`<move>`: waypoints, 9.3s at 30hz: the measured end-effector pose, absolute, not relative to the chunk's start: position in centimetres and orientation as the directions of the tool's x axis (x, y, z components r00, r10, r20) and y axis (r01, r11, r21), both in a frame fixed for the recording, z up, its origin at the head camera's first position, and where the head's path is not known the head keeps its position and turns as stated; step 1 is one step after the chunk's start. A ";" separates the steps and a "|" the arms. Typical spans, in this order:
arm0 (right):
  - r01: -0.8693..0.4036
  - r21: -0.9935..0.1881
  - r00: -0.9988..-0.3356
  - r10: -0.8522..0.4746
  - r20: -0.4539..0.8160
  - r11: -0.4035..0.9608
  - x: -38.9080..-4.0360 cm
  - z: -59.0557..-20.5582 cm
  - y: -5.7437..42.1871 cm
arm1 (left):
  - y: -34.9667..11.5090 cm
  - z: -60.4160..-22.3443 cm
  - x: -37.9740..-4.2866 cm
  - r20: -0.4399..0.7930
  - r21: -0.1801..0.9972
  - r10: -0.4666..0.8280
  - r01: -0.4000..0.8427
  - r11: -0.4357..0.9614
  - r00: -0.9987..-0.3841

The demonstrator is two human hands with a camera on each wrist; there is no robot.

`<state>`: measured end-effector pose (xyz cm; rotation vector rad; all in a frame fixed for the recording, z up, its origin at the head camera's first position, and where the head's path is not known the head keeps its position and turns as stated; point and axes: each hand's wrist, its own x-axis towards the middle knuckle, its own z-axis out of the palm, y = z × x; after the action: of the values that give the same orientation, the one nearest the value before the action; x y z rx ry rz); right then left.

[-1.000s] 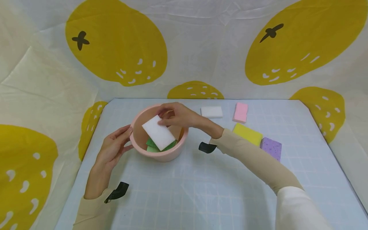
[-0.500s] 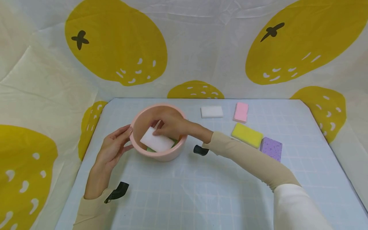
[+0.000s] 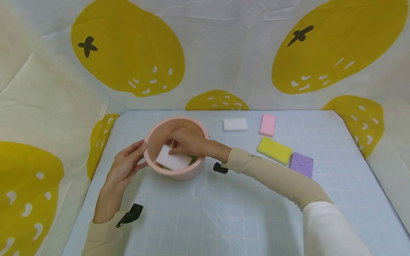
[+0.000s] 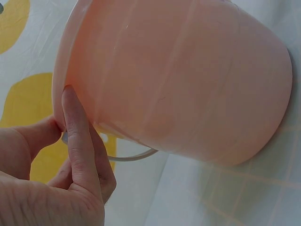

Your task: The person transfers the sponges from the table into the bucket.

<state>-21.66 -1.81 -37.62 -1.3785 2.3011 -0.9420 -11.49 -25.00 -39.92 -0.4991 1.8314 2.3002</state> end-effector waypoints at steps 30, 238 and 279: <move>-0.635 -0.716 -0.554 -0.817 0.162 0.289 -23.5 -35.0 3.1 | -25.0 -39.9 -11.5 -0.369 0.916 -0.102 -0.343 -0.210 -0.924; -0.516 -0.813 -0.659 -0.731 0.176 0.270 -24.8 -30.9 7.8 | -25.1 -40.2 -11.8 -0.344 0.916 -0.082 -0.315 -0.250 -0.935; -0.607 -0.733 -0.517 -0.853 0.071 0.307 -22.0 -37.0 0.4 | -25.1 -40.1 -11.8 -0.360 0.906 -0.078 -0.328 -0.266 -0.930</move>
<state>-22.01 0.37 -37.02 -1.3126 2.2482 -1.0390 -11.84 -25.09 -40.11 -0.5061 1.7949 2.3250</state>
